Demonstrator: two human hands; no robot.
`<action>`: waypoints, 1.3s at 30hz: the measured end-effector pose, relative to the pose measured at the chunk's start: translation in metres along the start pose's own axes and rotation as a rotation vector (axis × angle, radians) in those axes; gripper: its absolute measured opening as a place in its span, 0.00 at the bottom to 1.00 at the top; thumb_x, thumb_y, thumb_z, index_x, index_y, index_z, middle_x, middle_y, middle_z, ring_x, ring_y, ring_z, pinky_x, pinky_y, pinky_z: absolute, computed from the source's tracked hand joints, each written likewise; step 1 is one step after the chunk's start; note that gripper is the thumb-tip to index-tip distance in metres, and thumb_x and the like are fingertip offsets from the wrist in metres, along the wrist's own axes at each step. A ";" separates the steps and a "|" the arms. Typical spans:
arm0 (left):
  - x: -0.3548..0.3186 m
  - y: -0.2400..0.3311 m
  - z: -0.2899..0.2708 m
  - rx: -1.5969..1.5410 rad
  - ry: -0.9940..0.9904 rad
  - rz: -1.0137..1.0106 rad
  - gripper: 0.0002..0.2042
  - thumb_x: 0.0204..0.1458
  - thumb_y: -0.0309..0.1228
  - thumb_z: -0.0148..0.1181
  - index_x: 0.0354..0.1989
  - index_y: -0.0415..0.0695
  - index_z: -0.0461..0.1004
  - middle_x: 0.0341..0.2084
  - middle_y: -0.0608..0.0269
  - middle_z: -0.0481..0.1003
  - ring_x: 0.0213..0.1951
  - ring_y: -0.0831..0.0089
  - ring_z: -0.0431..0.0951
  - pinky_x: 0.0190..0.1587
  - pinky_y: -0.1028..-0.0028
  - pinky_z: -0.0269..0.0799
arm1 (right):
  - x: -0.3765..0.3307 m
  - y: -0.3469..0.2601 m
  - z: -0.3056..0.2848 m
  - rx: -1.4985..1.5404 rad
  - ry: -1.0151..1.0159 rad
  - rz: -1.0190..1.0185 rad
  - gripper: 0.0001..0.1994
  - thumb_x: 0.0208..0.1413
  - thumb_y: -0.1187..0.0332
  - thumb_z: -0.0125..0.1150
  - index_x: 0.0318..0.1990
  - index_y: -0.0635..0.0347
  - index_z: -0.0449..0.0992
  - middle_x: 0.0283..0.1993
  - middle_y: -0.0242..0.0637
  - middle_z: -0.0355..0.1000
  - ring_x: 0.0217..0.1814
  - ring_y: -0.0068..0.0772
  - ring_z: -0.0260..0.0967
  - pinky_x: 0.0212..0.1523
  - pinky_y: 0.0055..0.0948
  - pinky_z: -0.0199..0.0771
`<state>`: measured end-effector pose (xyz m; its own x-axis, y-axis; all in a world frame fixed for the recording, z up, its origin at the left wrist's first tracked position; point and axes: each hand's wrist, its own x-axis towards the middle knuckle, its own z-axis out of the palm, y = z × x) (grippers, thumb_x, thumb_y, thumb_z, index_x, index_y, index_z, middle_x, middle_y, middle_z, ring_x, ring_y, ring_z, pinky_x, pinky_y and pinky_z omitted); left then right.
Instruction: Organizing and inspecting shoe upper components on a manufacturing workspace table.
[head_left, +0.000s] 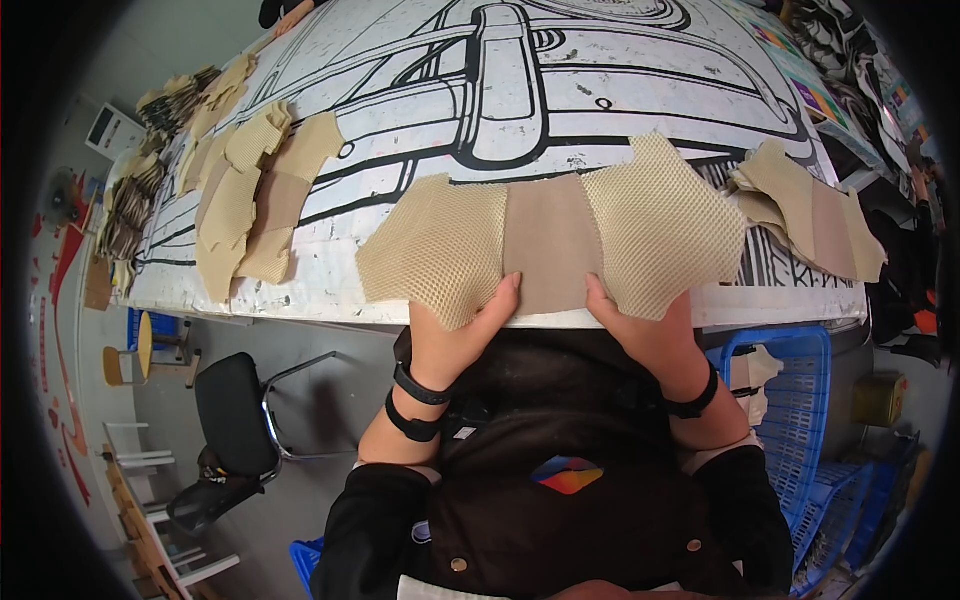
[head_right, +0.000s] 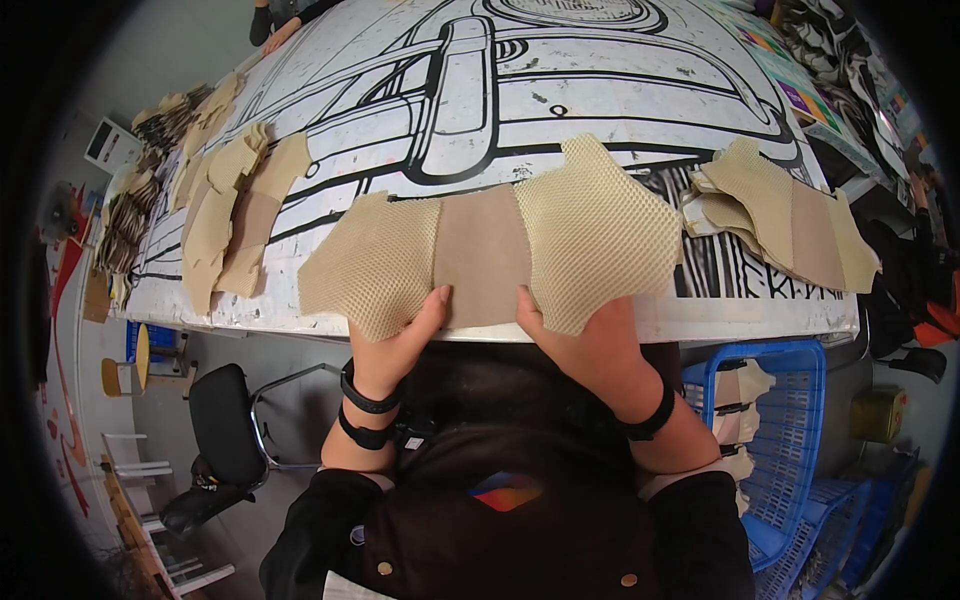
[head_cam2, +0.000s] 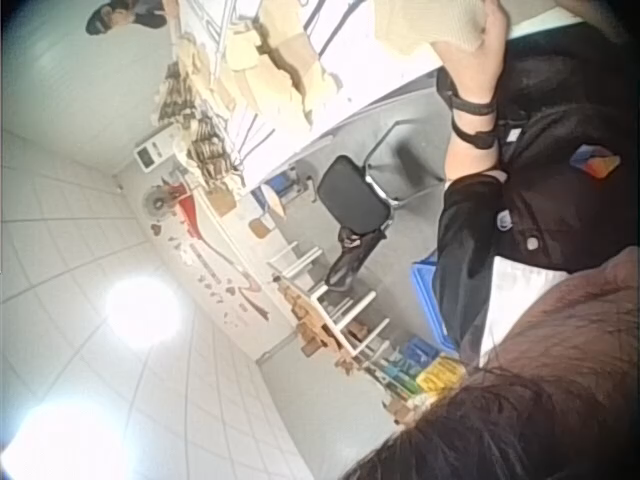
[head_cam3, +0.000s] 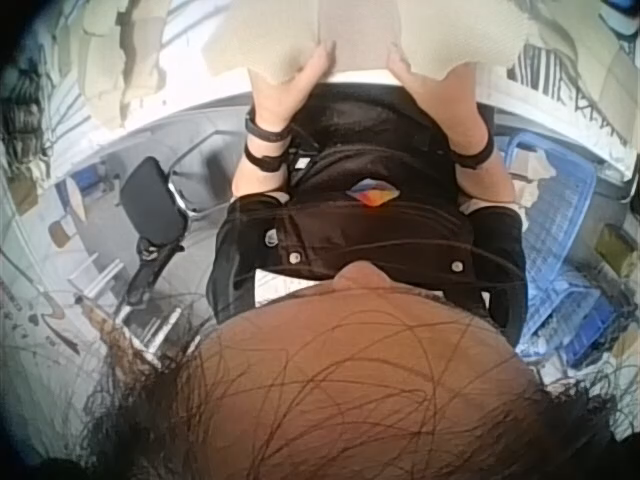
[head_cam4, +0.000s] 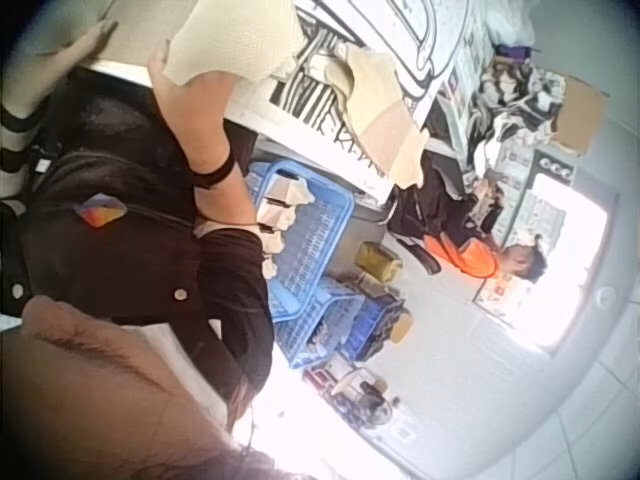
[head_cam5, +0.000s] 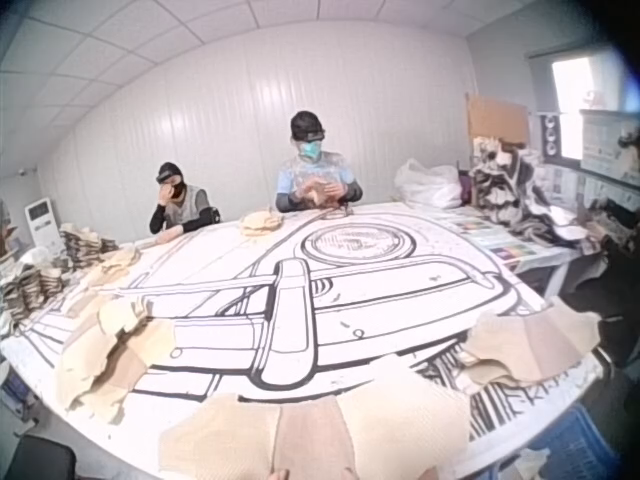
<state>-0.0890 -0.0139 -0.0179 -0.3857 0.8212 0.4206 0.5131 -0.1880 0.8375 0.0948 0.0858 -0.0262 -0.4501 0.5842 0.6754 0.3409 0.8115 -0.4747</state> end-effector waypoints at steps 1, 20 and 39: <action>0.001 0.000 0.000 0.019 0.006 0.019 0.11 0.43 0.22 0.63 0.36 0.34 0.74 0.29 0.62 0.75 0.29 0.75 0.74 0.33 0.77 0.70 | 0.000 0.001 -0.001 0.012 -0.014 0.021 0.19 0.36 0.70 0.68 0.39 0.62 0.72 0.36 0.40 0.68 0.38 0.45 0.66 0.42 0.39 0.65; 0.005 0.010 -0.001 0.052 0.002 0.029 0.10 0.42 0.27 0.63 0.33 0.37 0.75 0.27 0.56 0.75 0.28 0.62 0.76 0.33 0.70 0.70 | 0.002 -0.001 -0.004 0.086 -0.046 0.055 0.18 0.39 0.70 0.67 0.40 0.62 0.72 0.40 0.42 0.68 0.44 0.49 0.64 0.47 0.42 0.61; 0.005 0.004 -0.001 0.164 0.008 0.110 0.09 0.43 0.28 0.63 0.31 0.38 0.75 0.25 0.56 0.75 0.27 0.60 0.76 0.32 0.69 0.70 | -0.010 -0.037 -0.010 -0.278 0.136 -0.494 0.18 0.38 0.68 0.67 0.39 0.58 0.72 0.33 0.35 0.63 0.32 0.34 0.61 0.34 0.31 0.64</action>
<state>-0.0895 -0.0111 -0.0123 -0.3261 0.7959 0.5101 0.6704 -0.1857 0.7183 0.0946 0.0501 -0.0096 -0.5066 0.1154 0.8544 0.3296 0.9417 0.0682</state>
